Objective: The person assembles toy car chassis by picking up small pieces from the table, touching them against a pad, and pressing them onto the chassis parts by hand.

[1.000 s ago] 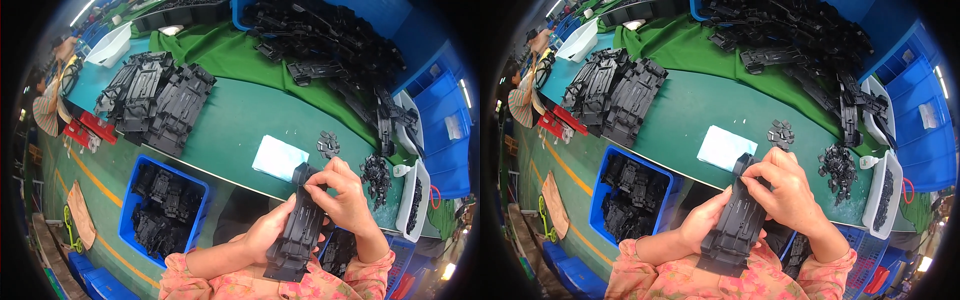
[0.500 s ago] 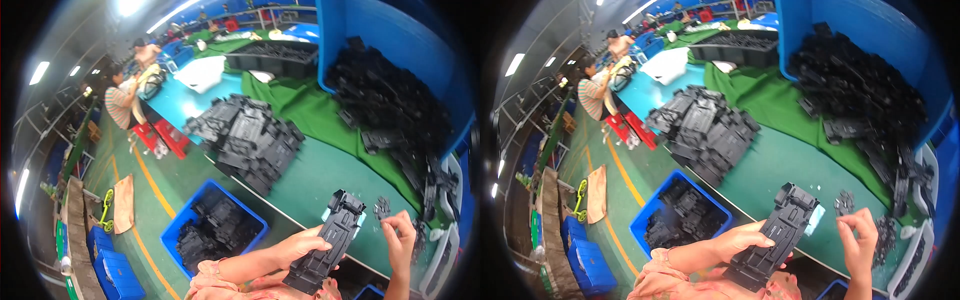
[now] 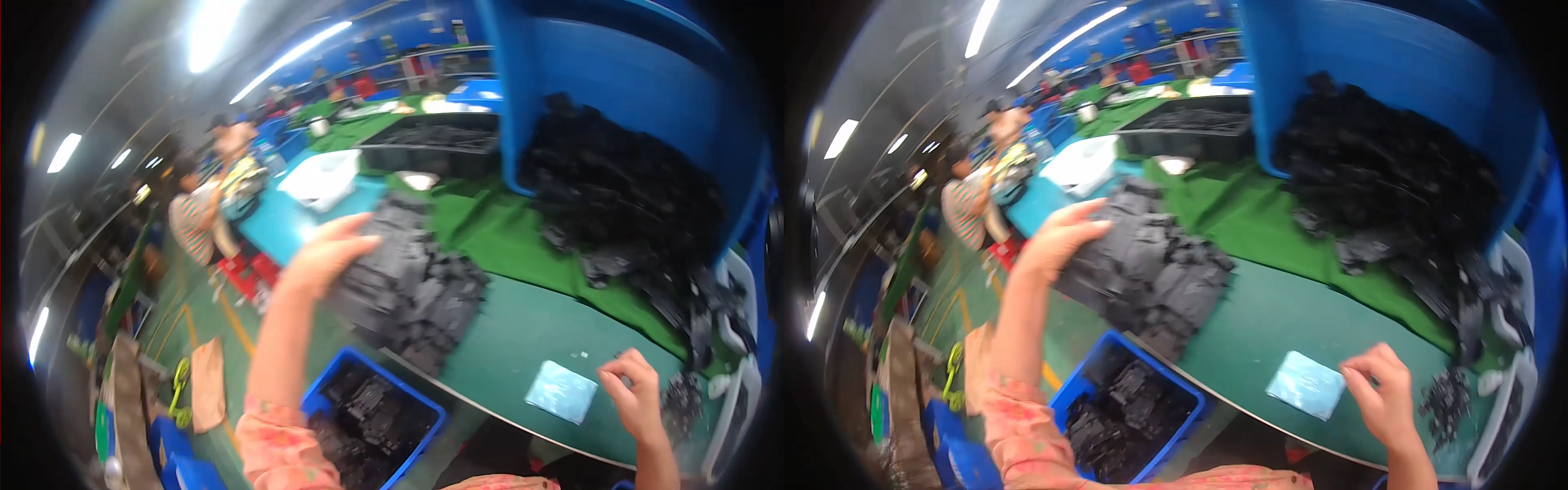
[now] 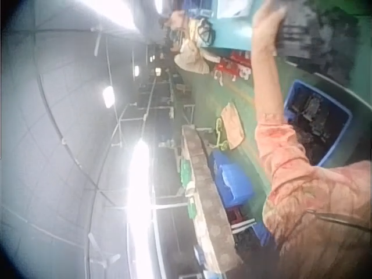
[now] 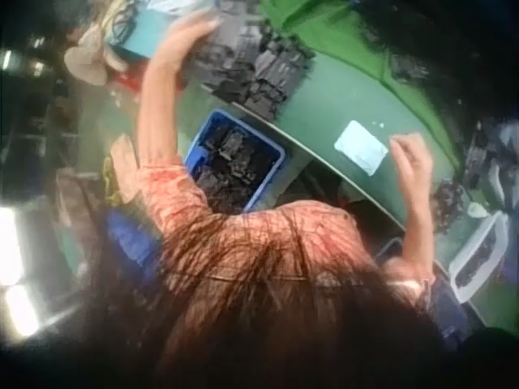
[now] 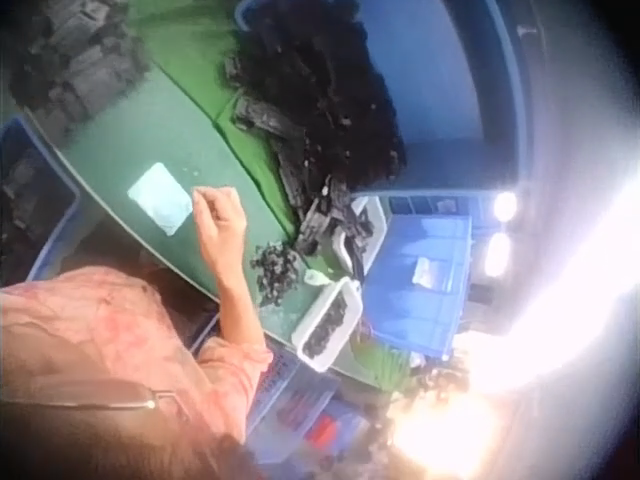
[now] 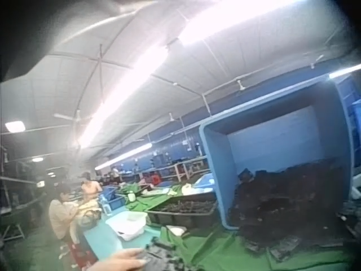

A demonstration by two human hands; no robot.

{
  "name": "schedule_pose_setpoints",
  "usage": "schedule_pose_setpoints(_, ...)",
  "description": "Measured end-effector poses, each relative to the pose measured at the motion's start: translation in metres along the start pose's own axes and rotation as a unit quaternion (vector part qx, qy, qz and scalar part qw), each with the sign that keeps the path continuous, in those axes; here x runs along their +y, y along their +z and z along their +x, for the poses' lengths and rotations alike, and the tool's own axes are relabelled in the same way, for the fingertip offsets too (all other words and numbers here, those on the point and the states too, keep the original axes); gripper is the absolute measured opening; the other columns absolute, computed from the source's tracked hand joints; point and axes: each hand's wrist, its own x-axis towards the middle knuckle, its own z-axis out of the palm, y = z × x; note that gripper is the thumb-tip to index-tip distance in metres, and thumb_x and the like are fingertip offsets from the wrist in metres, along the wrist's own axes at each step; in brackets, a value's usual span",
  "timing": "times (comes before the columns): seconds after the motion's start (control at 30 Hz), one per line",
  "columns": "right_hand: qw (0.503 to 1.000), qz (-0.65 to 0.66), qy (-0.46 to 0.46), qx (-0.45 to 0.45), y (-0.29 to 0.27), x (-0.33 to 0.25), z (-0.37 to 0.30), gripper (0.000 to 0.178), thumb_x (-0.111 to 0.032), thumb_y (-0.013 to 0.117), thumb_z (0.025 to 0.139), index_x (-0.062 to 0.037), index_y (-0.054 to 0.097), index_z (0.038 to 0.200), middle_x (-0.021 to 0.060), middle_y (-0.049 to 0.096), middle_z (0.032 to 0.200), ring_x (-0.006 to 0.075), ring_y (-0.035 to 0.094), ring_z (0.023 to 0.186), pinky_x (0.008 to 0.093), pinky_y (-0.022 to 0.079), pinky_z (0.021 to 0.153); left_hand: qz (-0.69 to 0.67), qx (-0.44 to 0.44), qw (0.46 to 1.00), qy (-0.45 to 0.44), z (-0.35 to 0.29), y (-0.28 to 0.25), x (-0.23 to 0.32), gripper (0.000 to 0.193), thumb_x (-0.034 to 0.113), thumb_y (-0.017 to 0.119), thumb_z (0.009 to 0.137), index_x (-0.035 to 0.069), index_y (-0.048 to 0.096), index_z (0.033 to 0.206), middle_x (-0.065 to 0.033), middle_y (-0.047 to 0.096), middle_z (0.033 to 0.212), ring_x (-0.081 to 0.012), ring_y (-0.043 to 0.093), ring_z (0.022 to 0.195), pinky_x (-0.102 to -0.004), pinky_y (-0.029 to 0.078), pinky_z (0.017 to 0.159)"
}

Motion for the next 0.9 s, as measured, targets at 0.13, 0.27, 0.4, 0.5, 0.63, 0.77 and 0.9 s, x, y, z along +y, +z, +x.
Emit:
schedule_pose_setpoints(0.13, 0.999, 0.006, -0.002, -0.038, 0.002, -0.004, 0.008, 0.010, -0.010, 0.064, 0.084, -0.0012, 0.067, 0.087, 0.0099, 0.059, 0.078, 0.0217, 0.058, 0.072, 0.0319, 0.047, 0.066, -0.005, 0.046, 0.999, -0.019, 0.036, -0.053, -0.038, 0.059, 0.007, 0.065, 0.083, -0.005, 0.041, 0.135, -0.0151, 0.060, 0.116, -0.0191, 0.062, 0.096, -0.0310, 0.050, 0.083)
schedule_pose_setpoints(0.27, 0.999, 0.005, 0.026, -0.020, -0.014, 0.015, -0.007, 0.014, -0.015, 0.063, 0.086, -0.0031, 0.067, 0.093, 0.0099, 0.059, 0.082, 0.0218, 0.059, 0.076, 0.0326, 0.047, 0.066, 0.030, 0.049, 0.997, -0.046, 0.061, -0.086, -0.082, 0.054, -0.001, 0.060, 0.082, -0.007, 0.041, 0.133, -0.0157, 0.059, 0.117, -0.0225, 0.060, 0.101, -0.0331, 0.047, 0.090)
schedule_pose_setpoints(0.4, 0.997, -0.024, 0.079, 0.004, -0.038, 0.037, -0.028, 0.015, -0.015, 0.063, 0.086, -0.0028, 0.068, 0.094, 0.0098, 0.059, 0.082, 0.0216, 0.059, 0.075, 0.0330, 0.048, 0.066, 0.180, 0.027, 0.983, -0.027, 0.081, -0.071, -0.090, 0.053, 0.005, 0.062, 0.080, -0.007, 0.047, 0.129, -0.0114, 0.057, 0.111, -0.0187, 0.056, 0.095, -0.0283, 0.043, 0.089)
schedule_pose_setpoints(0.5, 0.993, -0.096, 0.043, 0.058, -0.061, 0.048, -0.038, 0.012, -0.012, 0.064, 0.084, -0.0020, 0.067, 0.090, 0.0113, 0.061, 0.081, 0.0236, 0.061, 0.076, 0.0331, 0.049, 0.068, 0.242, 0.081, 0.967, 0.005, 0.089, -0.106, -0.106, 0.052, 0.012, 0.062, 0.083, -0.005, 0.047, 0.130, -0.0062, 0.055, 0.106, -0.0132, 0.052, 0.091, -0.0255, 0.042, 0.081)
schedule_pose_setpoints(0.63, 0.980, -0.125, 0.102, 0.116, -0.090, 0.048, -0.043, 0.008, -0.007, 0.065, 0.082, 0.0008, 0.066, 0.085, 0.0100, 0.060, 0.078, 0.0215, 0.059, 0.073, 0.0314, 0.047, 0.066, 0.115, 0.206, 0.957, 0.171, 0.060, -0.100, -0.082, 0.046, 0.020, 0.053, 0.095, -0.001, 0.044, 0.135, -0.0110, 0.053, 0.126, -0.0165, 0.050, 0.115, -0.0301, 0.035, 0.099)
schedule_pose_setpoints(0.77, 0.976, -0.168, 0.096, 0.104, -0.083, 0.061, -0.032, 0.006, -0.005, 0.066, 0.080, -0.0004, 0.065, 0.084, 0.0092, 0.057, 0.077, 0.0239, 0.057, 0.073, 0.0338, 0.045, 0.067, 0.059, 0.253, 0.940, 0.220, -0.014, 0.007, -0.037, 0.042, 0.017, 0.049, 0.097, -0.002, 0.044, 0.133, -0.0150, 0.052, 0.127, -0.0199, 0.050, 0.117, -0.0333, 0.035, 0.104)
schedule_pose_setpoints(0.9, 0.889, -0.432, -0.031, 0.147, -0.101, 0.105, -0.013, 0.020, -0.012, 0.069, 0.077, -0.0062, 0.060, 0.094, 0.0090, 0.054, 0.094, 0.0273, 0.052, 0.090, 0.0380, 0.039, 0.078, -0.001, 0.159, 0.965, 0.208, -0.060, 0.067, -0.061, 0.038, 0.015, 0.048, 0.096, -0.003, 0.046, 0.130, -0.0155, 0.055, 0.121, -0.0217, 0.053, 0.111, -0.0350, 0.042, 0.099)
